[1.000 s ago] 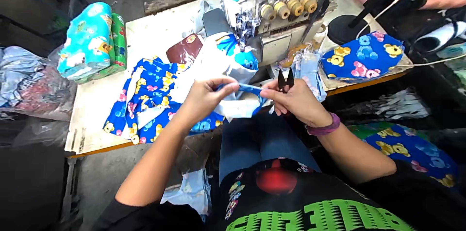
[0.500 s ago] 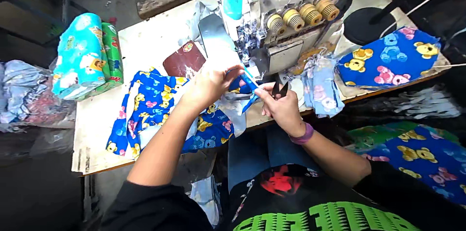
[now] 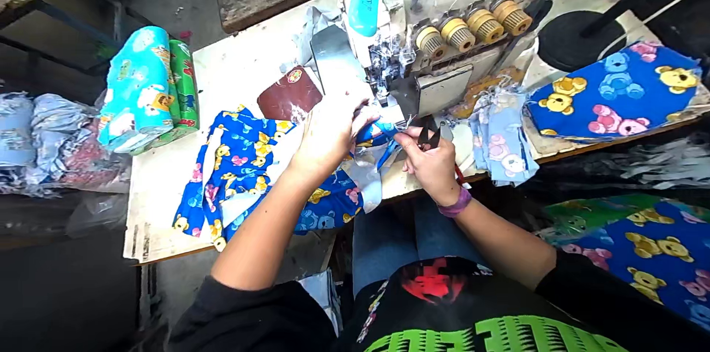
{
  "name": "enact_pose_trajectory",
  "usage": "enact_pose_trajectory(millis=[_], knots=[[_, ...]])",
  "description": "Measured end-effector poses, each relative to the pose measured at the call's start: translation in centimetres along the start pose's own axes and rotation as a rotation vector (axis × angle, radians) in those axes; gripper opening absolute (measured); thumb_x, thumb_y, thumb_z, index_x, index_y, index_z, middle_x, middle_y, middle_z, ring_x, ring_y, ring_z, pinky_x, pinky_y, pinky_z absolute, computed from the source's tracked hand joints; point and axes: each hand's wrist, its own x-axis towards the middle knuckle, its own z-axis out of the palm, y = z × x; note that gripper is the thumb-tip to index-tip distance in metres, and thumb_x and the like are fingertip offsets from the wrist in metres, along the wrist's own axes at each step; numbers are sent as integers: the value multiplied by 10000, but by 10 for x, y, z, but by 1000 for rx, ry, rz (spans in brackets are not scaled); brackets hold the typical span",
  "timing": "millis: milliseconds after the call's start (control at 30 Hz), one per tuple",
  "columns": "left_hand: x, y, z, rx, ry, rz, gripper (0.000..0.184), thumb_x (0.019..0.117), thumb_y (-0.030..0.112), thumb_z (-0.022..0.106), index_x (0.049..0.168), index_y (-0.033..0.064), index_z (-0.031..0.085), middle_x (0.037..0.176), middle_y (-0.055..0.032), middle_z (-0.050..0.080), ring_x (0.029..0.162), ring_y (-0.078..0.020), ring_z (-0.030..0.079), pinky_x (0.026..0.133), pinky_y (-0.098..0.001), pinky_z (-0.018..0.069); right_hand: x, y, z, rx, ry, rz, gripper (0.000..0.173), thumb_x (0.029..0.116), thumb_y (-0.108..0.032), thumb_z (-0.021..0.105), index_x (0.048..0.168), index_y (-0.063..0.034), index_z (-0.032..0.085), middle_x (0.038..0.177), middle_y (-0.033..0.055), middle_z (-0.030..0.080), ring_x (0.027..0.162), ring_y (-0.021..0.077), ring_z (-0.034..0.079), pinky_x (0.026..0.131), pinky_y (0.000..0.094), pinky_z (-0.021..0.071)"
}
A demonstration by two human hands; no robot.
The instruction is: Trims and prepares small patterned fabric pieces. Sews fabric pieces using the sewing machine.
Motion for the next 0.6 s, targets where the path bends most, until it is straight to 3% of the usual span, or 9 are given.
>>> enact_pose_trajectory(millis=[33, 100, 267, 300, 367, 433, 500, 533, 600], knots=[[-1, 1, 2, -25, 22, 4, 210, 978, 191, 684, 1077, 20, 754, 1040, -192, 680, 949, -340, 682, 826, -487, 551, 1, 1, -2, -38, -2, -40, 158, 935, -87, 723, 1035, 32, 693, 730, -47, 656, 493, -48, 534, 468, 136, 491], [-3, 4, 3, -72, 51, 48, 136, 969, 129, 679, 968, 7, 738, 936, -163, 676, 838, -285, 665, 776, -440, 540, 2, 0, -9, -100, -23, -77, 132, 927, -125, 741, 984, -10, 711, 764, -45, 668, 542, -55, 535, 507, 130, 473], [-1, 3, 10, -192, 196, 133, 77, 955, 54, 662, 971, -12, 698, 846, -130, 696, 716, -204, 663, 696, -355, 552, 7, -12, -21, -124, -103, -90, 103, 931, -134, 714, 929, -48, 657, 997, 11, 630, 621, -36, 514, 540, 126, 457], [0, 3, 12, -209, 210, 125, 63, 945, 36, 664, 958, -13, 700, 848, -132, 697, 725, -201, 665, 704, -350, 551, 7, -15, -21, -111, -116, -62, 94, 938, -132, 702, 937, -52, 651, 969, -2, 642, 588, -35, 519, 519, 133, 467], [0, 0, 15, -222, 211, 84, 64, 935, 22, 663, 965, -14, 707, 882, -141, 713, 782, -214, 695, 753, -369, 567, 7, -20, -19, -92, -126, 17, 110, 945, -146, 700, 911, -100, 606, 723, -70, 598, 483, -23, 505, 459, 156, 465], [2, 0, 18, -235, 199, 22, 95, 957, 45, 646, 1010, -9, 702, 930, -139, 715, 837, -213, 701, 808, -377, 563, 6, -23, -18, -66, -131, 48, 148, 941, -126, 705, 1012, -97, 579, 664, -63, 564, 451, 6, 520, 437, 181, 490], [3, 1, 20, -234, 199, 0, 124, 996, 58, 583, 1043, -13, 672, 953, -139, 692, 849, -203, 677, 823, -364, 547, 2, -25, -20, -80, -161, -26, 388, 949, -94, 685, 1321, -48, 583, 742, -26, 600, 489, 13, 536, 461, 180, 508], [4, 1, 21, -216, 208, 2, 137, 1001, 50, 561, 1049, -25, 665, 955, -153, 689, 867, -221, 678, 832, -372, 544, 2, -25, -21, -123, -182, -94, 432, 960, -89, 667, 1378, -17, 589, 751, -9, 630, 504, 3, 546, 477, 173, 509], [9, -1, 24, -204, 237, -10, 134, 992, 52, 582, 1063, -32, 658, 953, -162, 689, 874, -239, 680, 826, -379, 543, 6, -25, -25, -221, -244, -228, 313, 990, -89, 634, 1276, 28, 680, 820, 37, 709, 552, -23, 554, 519, 147, 493]])
